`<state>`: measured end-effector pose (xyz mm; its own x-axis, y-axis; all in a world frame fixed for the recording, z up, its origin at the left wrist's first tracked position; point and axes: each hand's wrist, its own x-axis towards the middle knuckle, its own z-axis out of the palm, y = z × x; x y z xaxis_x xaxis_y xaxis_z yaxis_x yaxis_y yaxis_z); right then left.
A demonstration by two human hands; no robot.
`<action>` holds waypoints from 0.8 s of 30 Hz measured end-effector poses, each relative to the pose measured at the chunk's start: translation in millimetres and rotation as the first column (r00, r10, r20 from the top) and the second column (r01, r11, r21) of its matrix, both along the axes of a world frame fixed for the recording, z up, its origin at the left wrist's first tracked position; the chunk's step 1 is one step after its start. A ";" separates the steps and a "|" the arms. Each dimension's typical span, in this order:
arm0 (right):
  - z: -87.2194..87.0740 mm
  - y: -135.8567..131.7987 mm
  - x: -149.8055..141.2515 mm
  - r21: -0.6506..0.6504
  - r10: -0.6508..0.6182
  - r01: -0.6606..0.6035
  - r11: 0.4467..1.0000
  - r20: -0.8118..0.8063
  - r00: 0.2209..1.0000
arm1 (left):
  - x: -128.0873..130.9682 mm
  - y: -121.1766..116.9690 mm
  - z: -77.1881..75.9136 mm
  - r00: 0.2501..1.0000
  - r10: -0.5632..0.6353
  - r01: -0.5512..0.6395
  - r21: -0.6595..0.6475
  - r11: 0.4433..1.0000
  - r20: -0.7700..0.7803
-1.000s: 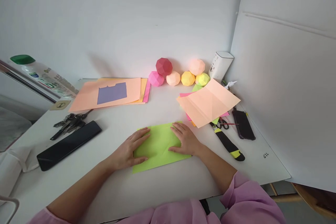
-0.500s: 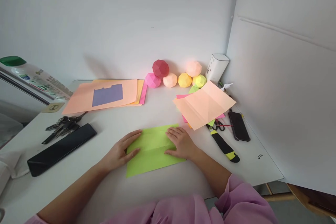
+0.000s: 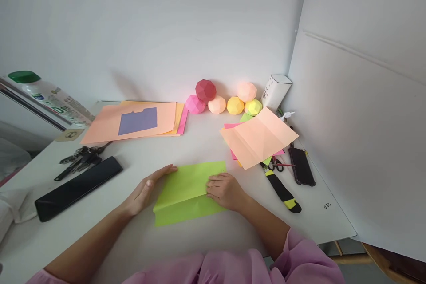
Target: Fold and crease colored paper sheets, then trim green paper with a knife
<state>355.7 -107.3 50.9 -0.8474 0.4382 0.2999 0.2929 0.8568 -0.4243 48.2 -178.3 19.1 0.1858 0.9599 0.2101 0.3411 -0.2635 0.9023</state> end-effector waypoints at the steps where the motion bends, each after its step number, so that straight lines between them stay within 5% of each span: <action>1: 4.4 -0.9 0.7 -0.085 -0.014 0.010 0.996 -0.050 0.999 | -0.3 1.2 0.1 0.999 -0.001 0.002 -0.011 1.000 0.054; 3: 15.1 -2.5 2.7 -0.338 -0.121 0.058 0.939 -0.168 0.978 | -0.2 3.5 1.3 0.982 0.017 -0.008 -0.045 0.999 0.191; 4: 20.7 -2.9 3.8 -0.507 -0.229 0.093 0.857 -0.211 0.950 | 0.0 4.5 2.3 0.963 0.029 -0.011 -0.067 0.998 0.268; 7: 32.5 -1.1 5.8 -0.888 -0.565 0.118 0.444 -0.176 0.806 | -0.5 6.1 6.9 0.869 0.069 -0.002 -0.135 0.991 0.490; 9: 33.7 2.3 5.7 -0.962 -0.657 0.078 0.261 -0.118 0.744 | -2.9 5.7 10.4 0.816 0.084 0.017 -0.169 0.986 0.572; 14: 23.9 10.9 5.2 -0.991 -0.724 -0.006 0.135 -0.102 0.683 | -12.3 3.3 18.6 0.767 0.074 0.084 -0.215 0.973 0.638; 24: 13.6 12.3 4.8 -0.991 -0.747 -0.104 0.087 -0.134 0.651 | -2.0 6.1 26.4 0.697 0.142 0.100 -0.292 0.951 0.703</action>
